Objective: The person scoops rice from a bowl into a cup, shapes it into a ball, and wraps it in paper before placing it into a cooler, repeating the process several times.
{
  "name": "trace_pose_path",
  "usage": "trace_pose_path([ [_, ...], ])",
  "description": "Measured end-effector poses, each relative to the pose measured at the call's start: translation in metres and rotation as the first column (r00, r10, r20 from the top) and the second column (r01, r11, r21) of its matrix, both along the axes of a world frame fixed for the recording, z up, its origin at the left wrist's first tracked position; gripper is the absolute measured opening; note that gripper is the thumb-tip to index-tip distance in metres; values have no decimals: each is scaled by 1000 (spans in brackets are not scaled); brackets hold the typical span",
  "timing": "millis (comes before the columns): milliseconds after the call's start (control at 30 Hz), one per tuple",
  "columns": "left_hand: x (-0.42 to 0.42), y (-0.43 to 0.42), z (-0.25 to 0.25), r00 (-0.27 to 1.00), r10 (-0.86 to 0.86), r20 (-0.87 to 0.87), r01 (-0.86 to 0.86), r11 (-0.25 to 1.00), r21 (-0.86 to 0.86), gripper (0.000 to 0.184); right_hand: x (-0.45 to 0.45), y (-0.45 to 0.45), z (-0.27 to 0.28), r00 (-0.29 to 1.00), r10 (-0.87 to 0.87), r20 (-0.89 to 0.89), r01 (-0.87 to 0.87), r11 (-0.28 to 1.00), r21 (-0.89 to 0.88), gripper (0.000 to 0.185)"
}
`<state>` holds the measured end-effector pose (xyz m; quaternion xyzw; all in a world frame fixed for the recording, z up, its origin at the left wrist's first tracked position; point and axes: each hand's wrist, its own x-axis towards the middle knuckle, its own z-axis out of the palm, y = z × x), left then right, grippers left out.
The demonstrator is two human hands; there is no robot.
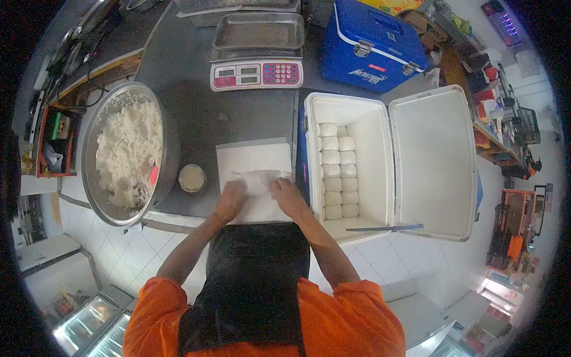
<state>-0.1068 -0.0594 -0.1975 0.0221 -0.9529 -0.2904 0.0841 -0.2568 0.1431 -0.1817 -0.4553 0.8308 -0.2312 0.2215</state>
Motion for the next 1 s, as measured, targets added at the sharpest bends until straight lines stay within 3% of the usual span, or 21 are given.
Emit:
trace_pose_path([
  [67,1,-6,-2,1000,7,23,-7,1000,-4,35,5,7,-36,995,-97,-11,97,994,55,38],
  [167,-15,-25,-10,999,9,51,-12,998,59,22,-8,-5,-6,997,-19,-71,21,1000,20,26],
  [200,-27,-33,1,976,-1,217,-31,989,143,19,-15,-12,0,997,-18,-71,20,1000,22,26],
  [233,-35,-39,16,926,-26,376,-64,973,223,16,-23,-20,4,996,-78,-32,82,987,137,21],
  [267,-46,-37,40,898,42,438,-74,996,55,20,-30,-29,6,990,-139,-4,136,959,247,17],
  [300,-57,-38,43,900,48,433,-78,996,51,20,-35,-41,6,991,-135,-9,134,961,242,17],
  [367,-69,-40,47,864,182,470,-228,973,41,20,-39,-59,7,948,-303,-97,317,875,367,15],
  [400,-69,-41,37,865,183,467,-229,973,42,20,-41,-59,11,948,-302,-100,317,875,366,15],
  [467,-67,-39,6,993,-18,117,40,981,-192,13,-43,-53,18,973,-5,-230,10,1000,21,19],
  [500,-61,-34,7,992,-19,121,42,981,-188,13,-39,-50,18,974,-6,-226,11,1000,24,19],
  [567,-41,-17,16,996,40,77,-37,999,-30,9,-30,-45,16,995,43,-85,-16,955,295,18],
  [600,-33,-7,25,983,97,154,-91,995,-46,22,-21,-42,15,996,43,-84,-16,955,295,18],
  [633,-22,7,19,983,95,159,-89,995,-43,22,-5,-36,13,993,-60,-98,80,972,220,21],
  [700,-10,30,2,952,304,6,-304,951,56,36,20,-32,4,981,-163,-110,177,974,143,23],
  [767,-9,44,1,939,344,-7,-343,936,78,44,44,-36,-18,898,-418,-137,403,906,-126,34],
  [800,-7,48,1,922,386,-15,-383,918,97,53,55,-39,-14,897,-439,-53,434,897,-78,57],
  [833,-3,50,-1,923,386,-13,-383,918,100,53,68,-40,-12,897,-439,-54,435,897,-75,57],
  [900,-1,50,-5,935,354,-39,-338,917,213,61,80,-46,-7,842,-476,252,527,826,-202,75],
  [933,3,49,-15,934,356,-41,-340,916,214,61,80,-48,-2,818,-441,370,525,835,-165,77],
  [967,5,49,-25,948,317,-24,-304,925,228,63,80,-52,2,819,-442,367,524,835,-165,77],
  [1000,6,49,-25,961,276,-8,-266,933,243,66,79,-57,7,745,-421,518,585,785,-203,75],
])
